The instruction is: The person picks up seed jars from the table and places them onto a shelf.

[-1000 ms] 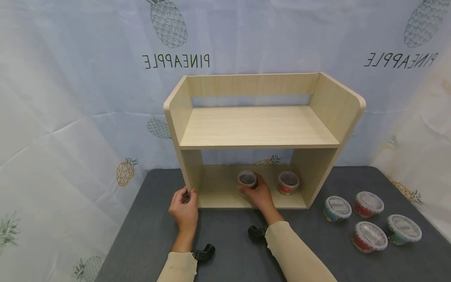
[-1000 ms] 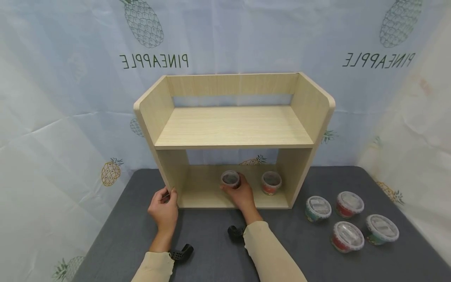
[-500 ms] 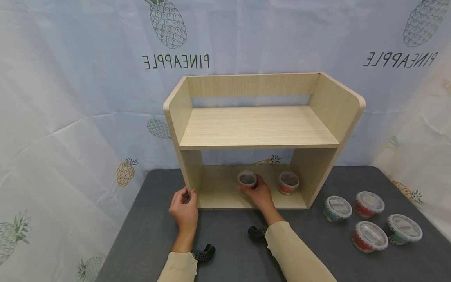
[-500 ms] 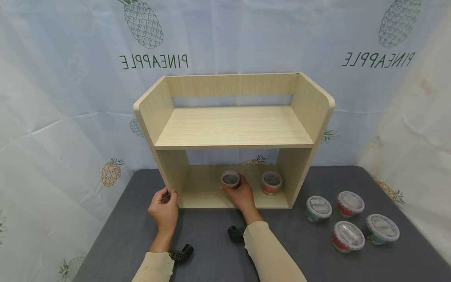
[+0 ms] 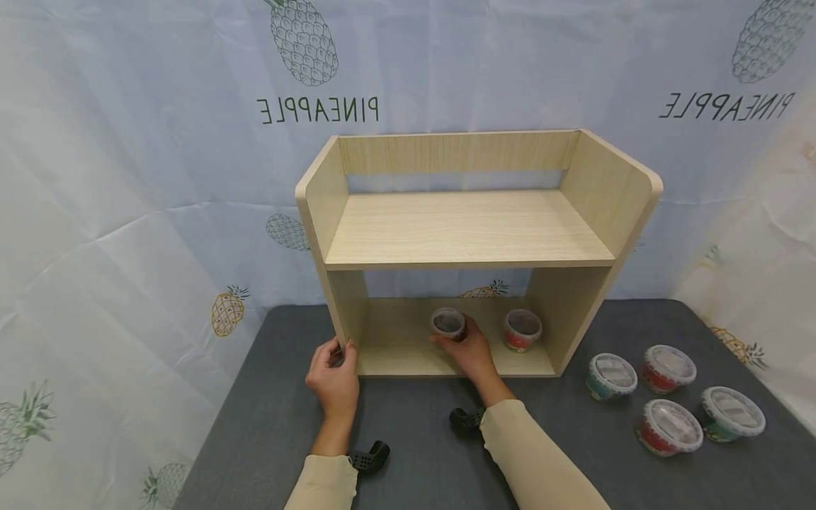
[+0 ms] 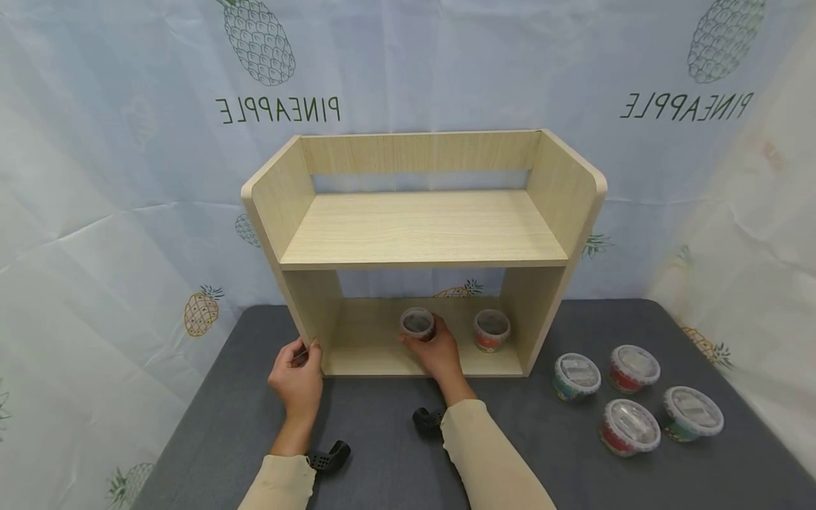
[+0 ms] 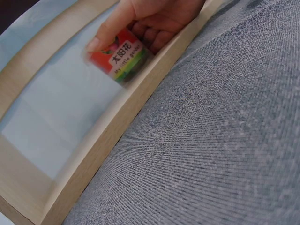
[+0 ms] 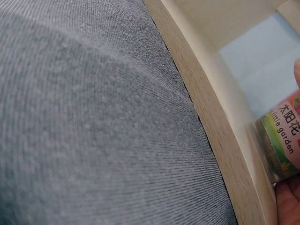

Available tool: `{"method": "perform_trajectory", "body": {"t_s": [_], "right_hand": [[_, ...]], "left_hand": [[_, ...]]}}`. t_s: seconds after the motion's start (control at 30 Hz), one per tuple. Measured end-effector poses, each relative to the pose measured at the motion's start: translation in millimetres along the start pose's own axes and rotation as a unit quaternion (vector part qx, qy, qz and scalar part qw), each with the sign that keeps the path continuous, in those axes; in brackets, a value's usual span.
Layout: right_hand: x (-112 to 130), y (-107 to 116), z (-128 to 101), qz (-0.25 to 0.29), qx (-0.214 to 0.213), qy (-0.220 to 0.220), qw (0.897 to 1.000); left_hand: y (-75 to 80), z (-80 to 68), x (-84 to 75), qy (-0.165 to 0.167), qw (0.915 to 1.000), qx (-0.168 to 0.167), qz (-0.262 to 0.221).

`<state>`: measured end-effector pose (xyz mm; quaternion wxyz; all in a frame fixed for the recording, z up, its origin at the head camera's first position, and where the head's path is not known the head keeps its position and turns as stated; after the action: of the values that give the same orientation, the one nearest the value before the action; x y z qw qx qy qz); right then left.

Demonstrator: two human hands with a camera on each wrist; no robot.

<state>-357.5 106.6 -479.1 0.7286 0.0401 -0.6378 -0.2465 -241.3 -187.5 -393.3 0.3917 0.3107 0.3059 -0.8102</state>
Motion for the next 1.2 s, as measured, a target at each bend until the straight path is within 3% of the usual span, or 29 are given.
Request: {"method": "perform_trajectory", "body": {"t_s": [0.1,0.33,0.53,0.7,1.0,1.2], "right_hand": [[0,0,0,0.003,0.000,-0.002,1.000],[2,1,1,-0.003,-0.004,0.005,1.000],[4,3,1,-0.002,-0.008,0.010,1.000],[4,3,0,-0.005,-0.009,0.017,1.000],[0,4,-7,0.017,0.000,0.013,1.000],[2,7,-11,0.028,-0.012,0.026,0.999]], "left_hand": [[-1.1,-1.1,6.6,0.003,1.0000,0.003,0.005],[-4.3,-5.8,38.3,0.018,0.9998,0.011,-0.001],[-5.5,-6.2,44.4,0.024,0.9995,0.018,-0.010],[-5.0,-5.8,38.8,0.018,0.9997,0.015,-0.003],[-1.8,-0.4,2.1,0.010,0.9997,0.023,0.005],[-1.3,0.8,-1.5,0.006,0.9997,0.022,0.009]]}}
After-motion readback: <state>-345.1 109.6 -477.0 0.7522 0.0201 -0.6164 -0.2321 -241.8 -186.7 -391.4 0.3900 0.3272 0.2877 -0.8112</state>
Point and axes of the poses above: each hand's wrist, its own z-axis towards the middle knuckle, its own y-axis out of the back of the hand, x = y × z, the point moved 10 cm from there along z, towards the middle knuckle, and after that the axes turned 12 degrees about -x, right-handed, at the moved point
